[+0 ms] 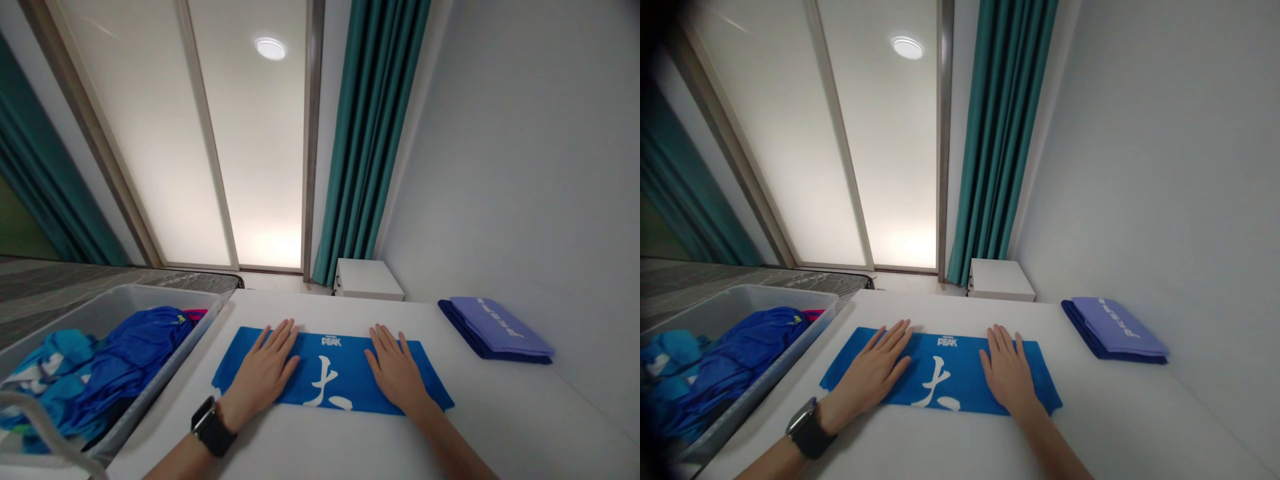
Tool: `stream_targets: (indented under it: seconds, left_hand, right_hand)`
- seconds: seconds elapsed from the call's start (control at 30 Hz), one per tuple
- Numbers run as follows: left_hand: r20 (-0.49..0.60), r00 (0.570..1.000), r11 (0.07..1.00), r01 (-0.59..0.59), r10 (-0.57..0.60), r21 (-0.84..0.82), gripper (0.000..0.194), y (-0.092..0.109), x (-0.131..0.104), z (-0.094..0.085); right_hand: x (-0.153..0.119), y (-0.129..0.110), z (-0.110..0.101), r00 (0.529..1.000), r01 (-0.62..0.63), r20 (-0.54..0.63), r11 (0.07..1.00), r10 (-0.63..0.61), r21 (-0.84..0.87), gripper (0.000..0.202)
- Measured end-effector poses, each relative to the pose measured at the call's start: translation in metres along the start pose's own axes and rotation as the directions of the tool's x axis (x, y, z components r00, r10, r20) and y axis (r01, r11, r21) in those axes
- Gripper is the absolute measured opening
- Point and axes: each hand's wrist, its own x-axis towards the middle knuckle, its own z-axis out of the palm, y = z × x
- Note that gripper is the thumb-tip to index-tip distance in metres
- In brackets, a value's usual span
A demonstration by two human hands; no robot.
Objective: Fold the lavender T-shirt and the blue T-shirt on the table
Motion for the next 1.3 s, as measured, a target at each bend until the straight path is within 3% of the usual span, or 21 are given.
stream_targets:
  seconds: [0.13, 0.27, 0.47, 0.83, 1.1, 1.3]
  left_hand:
    - [0.021, 0.987, 0.984, -0.156, 0.158, -0.085, 0.057, 0.037, 0.004, 0.006]
    - [0.07, 0.984, 0.981, -0.155, 0.164, -0.117, 0.055, 0.046, 0.003, 0.017]
    - [0.055, 0.992, 0.987, -0.107, 0.114, -0.12, 0.058, 0.036, 0.0, 0.02]
    - [0.123, 0.992, 0.997, -0.019, 0.028, -0.073, 0.054, -0.012, -0.004, 0.018]
    - [0.131, 0.991, 0.998, 0.027, -0.019, -0.062, 0.055, -0.017, -0.001, 0.014]
    - [0.144, 0.988, 0.997, 0.055, -0.046, -0.053, 0.054, -0.022, 0.0, 0.013]
  right_hand:
    - [-0.004, -0.034, -0.006, 0.984, 0.179, -0.008, 0.98, -0.179, 0.082, 0.059]
    - [-0.008, -0.053, -0.005, 0.965, 0.221, 0.109, 0.966, -0.237, 0.136, 0.062]
    - [-0.009, -0.052, -0.007, 0.964, 0.192, 0.161, 0.971, -0.214, 0.14, 0.064]
    - [-0.008, -0.043, -0.002, 0.975, 0.12, 0.164, 0.979, -0.147, 0.165, 0.066]
    - [-0.003, -0.011, -0.002, 0.988, -0.004, 0.156, 0.998, -0.005, 0.061, 0.066]
    - [-0.002, 0.008, 0.008, 0.993, -0.022, 0.115, 0.999, 0.017, 0.044, 0.068]
